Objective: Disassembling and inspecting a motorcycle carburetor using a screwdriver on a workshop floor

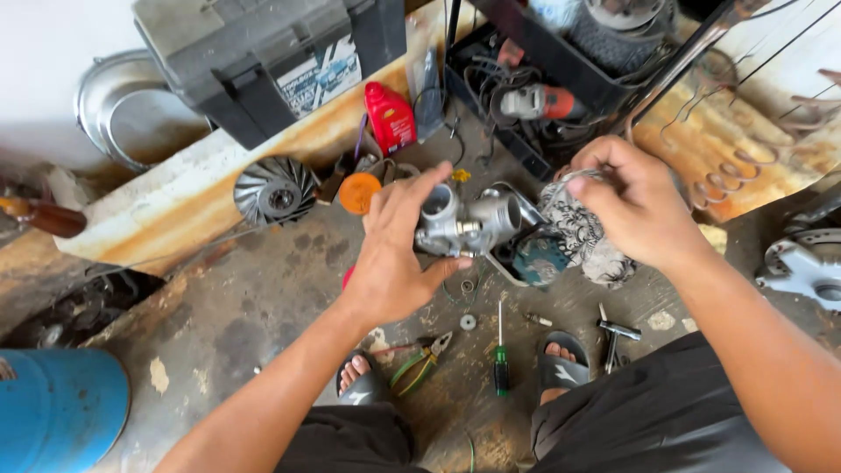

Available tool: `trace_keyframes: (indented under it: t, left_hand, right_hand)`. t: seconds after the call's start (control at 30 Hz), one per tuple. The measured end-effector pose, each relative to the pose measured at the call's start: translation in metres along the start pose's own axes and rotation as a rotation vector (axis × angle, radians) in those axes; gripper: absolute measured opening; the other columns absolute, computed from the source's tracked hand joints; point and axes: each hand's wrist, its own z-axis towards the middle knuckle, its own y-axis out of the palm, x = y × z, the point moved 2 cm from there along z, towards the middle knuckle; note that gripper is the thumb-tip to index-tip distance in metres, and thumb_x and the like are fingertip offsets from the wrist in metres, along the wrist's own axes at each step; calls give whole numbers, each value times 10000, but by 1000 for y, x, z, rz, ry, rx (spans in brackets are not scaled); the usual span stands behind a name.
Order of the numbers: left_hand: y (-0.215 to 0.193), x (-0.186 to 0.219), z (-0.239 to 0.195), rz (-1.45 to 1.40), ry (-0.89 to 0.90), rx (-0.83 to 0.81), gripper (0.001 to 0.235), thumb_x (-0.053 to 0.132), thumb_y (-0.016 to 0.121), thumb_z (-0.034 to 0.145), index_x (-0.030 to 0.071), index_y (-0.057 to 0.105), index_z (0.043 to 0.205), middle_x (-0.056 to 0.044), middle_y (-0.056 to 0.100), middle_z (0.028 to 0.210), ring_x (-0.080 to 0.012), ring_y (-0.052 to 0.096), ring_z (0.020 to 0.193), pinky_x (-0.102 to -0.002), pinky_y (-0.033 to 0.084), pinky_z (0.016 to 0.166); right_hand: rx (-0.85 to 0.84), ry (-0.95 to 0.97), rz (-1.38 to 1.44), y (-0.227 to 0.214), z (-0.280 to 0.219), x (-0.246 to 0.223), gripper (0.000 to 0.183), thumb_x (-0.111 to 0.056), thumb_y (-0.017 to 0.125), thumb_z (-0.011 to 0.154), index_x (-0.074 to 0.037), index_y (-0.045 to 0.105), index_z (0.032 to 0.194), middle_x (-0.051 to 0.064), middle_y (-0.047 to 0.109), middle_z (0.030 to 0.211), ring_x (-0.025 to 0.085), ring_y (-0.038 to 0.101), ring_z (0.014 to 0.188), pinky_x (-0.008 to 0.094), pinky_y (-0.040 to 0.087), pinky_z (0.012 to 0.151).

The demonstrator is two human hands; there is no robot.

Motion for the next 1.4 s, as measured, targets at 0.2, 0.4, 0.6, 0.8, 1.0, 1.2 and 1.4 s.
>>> trace_keyframes:
  t: [0.2, 0.4, 0.6, 0.8, 1.0, 1.2, 1.4]
  left_hand:
    - [11, 13, 10, -35, 142, 84, 866, 35, 889, 638, 131, 483, 1397, -111, 532, 1411, -344, 495, 1297, -475, 399, 1111]
    - [22, 17, 15, 17, 198, 61, 825, 22, 874, 647, 112, 512, 1383, -98, 543, 1388, -342, 494, 1266, -470, 412, 1090]
    - [29, 22, 21, 80, 59, -28, 1000, 134, 940, 567, 146, 492, 1461, -97, 610, 1328, -308, 594, 1123, -437, 472, 1012]
    - [39, 7, 25, -112, -46, -169, 970, 145, 924, 631, 120, 448, 1477, -166, 617, 1346, -470, 597, 1143, -578, 502, 964]
    - [36, 16, 32, -158, -118, -260, 971, 149, 903, 673, 107, 350, 1470, -205, 638, 1292, -498, 584, 1203, -601, 484, 994]
    - [33, 21, 28, 103, 60, -278, 981, 74, 877, 656, 56, 329, 1469, -183, 696, 1176, -437, 579, 1158, -541, 587, 824]
    - [41, 11, 23, 107, 62, -321, 960, 117, 898, 638, 54, 360, 1431, -169, 697, 1158, -432, 587, 1147, -565, 603, 772]
  right_hand:
    - [169, -316, 121, -7, -16, -23, 138, -93, 486, 1045, 27, 551, 1025, 140, 560, 1176, 216, 493, 1045, 335, 403, 952]
    - [264, -402, 111, 0, -31, -45, 104, -34, 522, 1011, 17, 561, 1092, 143, 519, 1163, 195, 475, 1010, 323, 405, 918]
    - [280, -679, -182, 26, -31, -40, 364, 80, 809, 804, -2, 683, 1136, 141, 534, 1194, 159, 562, 857, 237, 519, 704]
    - [316, -646, -30, 18, -9, -25, 145, 56, 728, 888, 23, 621, 980, 200, 608, 1018, 338, 656, 933, 455, 544, 893]
    - [206, -620, -15, 28, -9, -28, 193, 14, 796, 818, -21, 639, 926, 162, 610, 1027, 361, 665, 1018, 474, 497, 942]
    - [-174, -150, 74, 29, -17, -12, 402, -66, 820, 803, -32, 565, 1111, 176, 668, 926, 321, 720, 892, 472, 570, 807]
    - [-171, -174, -143, 27, -14, -45, 341, -38, 791, 819, 30, 566, 1066, 224, 653, 910, 351, 714, 824, 441, 642, 666]
